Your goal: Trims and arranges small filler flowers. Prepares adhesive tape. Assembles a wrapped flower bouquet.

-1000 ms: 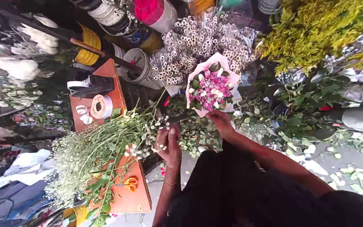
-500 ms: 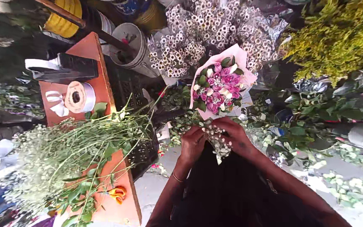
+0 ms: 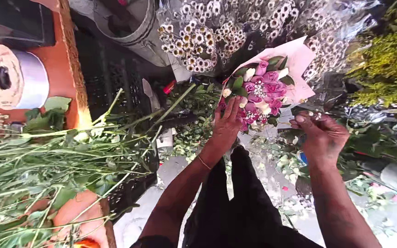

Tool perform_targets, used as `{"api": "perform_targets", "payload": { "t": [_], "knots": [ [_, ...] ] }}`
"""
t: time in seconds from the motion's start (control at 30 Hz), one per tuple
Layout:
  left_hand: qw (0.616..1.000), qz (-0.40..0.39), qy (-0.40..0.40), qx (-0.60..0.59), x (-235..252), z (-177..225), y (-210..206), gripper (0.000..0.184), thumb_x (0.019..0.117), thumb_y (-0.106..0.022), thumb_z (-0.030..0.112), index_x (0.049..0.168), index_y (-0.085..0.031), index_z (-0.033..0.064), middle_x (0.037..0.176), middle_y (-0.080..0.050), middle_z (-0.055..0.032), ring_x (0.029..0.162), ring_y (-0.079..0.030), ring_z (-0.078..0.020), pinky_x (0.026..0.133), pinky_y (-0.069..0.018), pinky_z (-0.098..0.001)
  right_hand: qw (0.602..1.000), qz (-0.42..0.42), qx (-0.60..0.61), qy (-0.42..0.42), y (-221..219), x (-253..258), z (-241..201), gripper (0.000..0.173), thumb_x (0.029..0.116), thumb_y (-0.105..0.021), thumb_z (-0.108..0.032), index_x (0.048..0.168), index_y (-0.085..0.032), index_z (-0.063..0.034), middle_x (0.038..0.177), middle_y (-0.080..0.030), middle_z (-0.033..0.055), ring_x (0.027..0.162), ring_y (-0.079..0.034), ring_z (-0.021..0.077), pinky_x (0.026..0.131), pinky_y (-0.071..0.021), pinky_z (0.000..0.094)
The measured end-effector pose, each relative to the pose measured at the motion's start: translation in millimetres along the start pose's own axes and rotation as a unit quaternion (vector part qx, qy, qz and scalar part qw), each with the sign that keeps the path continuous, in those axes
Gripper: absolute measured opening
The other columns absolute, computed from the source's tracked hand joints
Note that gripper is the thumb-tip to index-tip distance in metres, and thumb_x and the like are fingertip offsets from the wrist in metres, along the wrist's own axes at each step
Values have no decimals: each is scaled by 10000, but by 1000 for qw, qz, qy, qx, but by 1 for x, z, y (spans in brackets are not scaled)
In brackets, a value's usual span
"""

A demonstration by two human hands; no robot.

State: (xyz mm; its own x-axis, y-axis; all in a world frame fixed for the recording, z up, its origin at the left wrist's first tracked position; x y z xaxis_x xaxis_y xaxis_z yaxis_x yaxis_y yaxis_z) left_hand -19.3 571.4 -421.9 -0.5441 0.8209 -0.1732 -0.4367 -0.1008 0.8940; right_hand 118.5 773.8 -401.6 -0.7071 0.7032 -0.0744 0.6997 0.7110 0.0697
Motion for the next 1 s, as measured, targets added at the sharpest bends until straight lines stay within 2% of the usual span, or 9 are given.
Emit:
{"api": "perform_targets", "payload": {
  "t": [0.13,0.27,0.33,0.4,0.5,0.6,0.7,0.83,1.0],
  "knots": [
    [1000,-12,-11,0,13,-6,-15,197,963,-606,30,1039,-781,75,1656,-309,-168,1558,-214,-354,1187,-158,-677,989,-94,-39,107,-44,32,-19,153,923,-723,-54,1074,-715,-78,1015,-757,-21,866,-746,125,799,-650,349],
    [999,29,-11,-12,9,-9,-17,187,925,-638,4,1009,-786,81,1608,-357,-247,1497,-329,-415,1160,-247,-652,955,-154,-165,195,-87,52,-22,139,937,-722,-83,1044,-729,5,989,-744,85,845,-710,84,768,-599,259],
    [999,33,-8,1,8,-12,-19,177,922,-641,6,1003,-782,75,1580,-405,-242,1457,-395,-417,1128,-284,-652,933,-151,-200,257,-100,53,-27,114,941,-693,-41,1019,-751,19,992,-751,130,899,-722,118,828,-592,269],
    [1000,22,-4,19,7,-16,-22,197,931,-626,16,1043,-779,72,1545,-461,-227,1421,-440,-419,1101,-307,-655,900,-156,-245,326,-109,50,-33,129,931,-646,12,982,-765,18,997,-757,166,954,-740,197,875,-589,317],
    [999,20,-10,22,5,-20,-24,204,925,-624,6,1050,-774,65,1507,-513,-209,1402,-466,-408,1091,-327,-646,841,-192,-313,397,-119,40,-33,173,909,-614,25,940,-782,-9,967,-755,178,930,-730,278,831,-577,357],
    [1000,14,-11,26,2,-18,-23,196,917,-629,-9,1045,-767,44,1471,-546,-209,1378,-488,-410,1082,-340,-634,815,-210,-325,431,-124,27,-25,161,895,-616,-6,892,-776,-23,854,-706,156,855,-635,306,761,-495,386],
    [999,28,-14,44,1,-17,-25,190,918,-626,-7,1027,-771,50,1430,-589,-190,1345,-523,-390,1093,-329,-615,785,-192,-346,476,-127,19,-16,165,925,-603,-43,936,-767,-27,815,-679,145,800,-601,322,728,-450,425],
    [998,40,-17,54,-1,-16,-25,192,917,-623,-14,1019,-772,51,1391,-620,-184,1306,-558,-381,1071,-353,-598,760,-178,-383,494,-136,17,-13,154,933,-604,-61,948,-753,-26,839,-671,142,811,-588,324,773,-398,461],
    [998,46,-17,49,-3,-17,-23,177,920,-621,-9,1001,-772,34,1343,-646,-196,1251,-593,-391,1030,-388,-600,757,-175,-391,493,-135,6,-18,166,937,-603,-107,905,-747,-29,767,-633,128,769,-552,313,815,-368,477]
  ]
}}
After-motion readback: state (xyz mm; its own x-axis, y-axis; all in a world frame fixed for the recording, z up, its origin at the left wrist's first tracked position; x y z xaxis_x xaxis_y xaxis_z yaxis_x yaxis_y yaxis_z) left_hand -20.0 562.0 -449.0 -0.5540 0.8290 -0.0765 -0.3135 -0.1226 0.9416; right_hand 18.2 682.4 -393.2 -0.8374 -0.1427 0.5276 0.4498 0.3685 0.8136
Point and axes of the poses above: each hand's wrist, its own x-axis towards the middle knuckle, its own y-axis out of the back of the hand, z = x × y, the point moved 5 cm from there along x, towards the middle knuckle
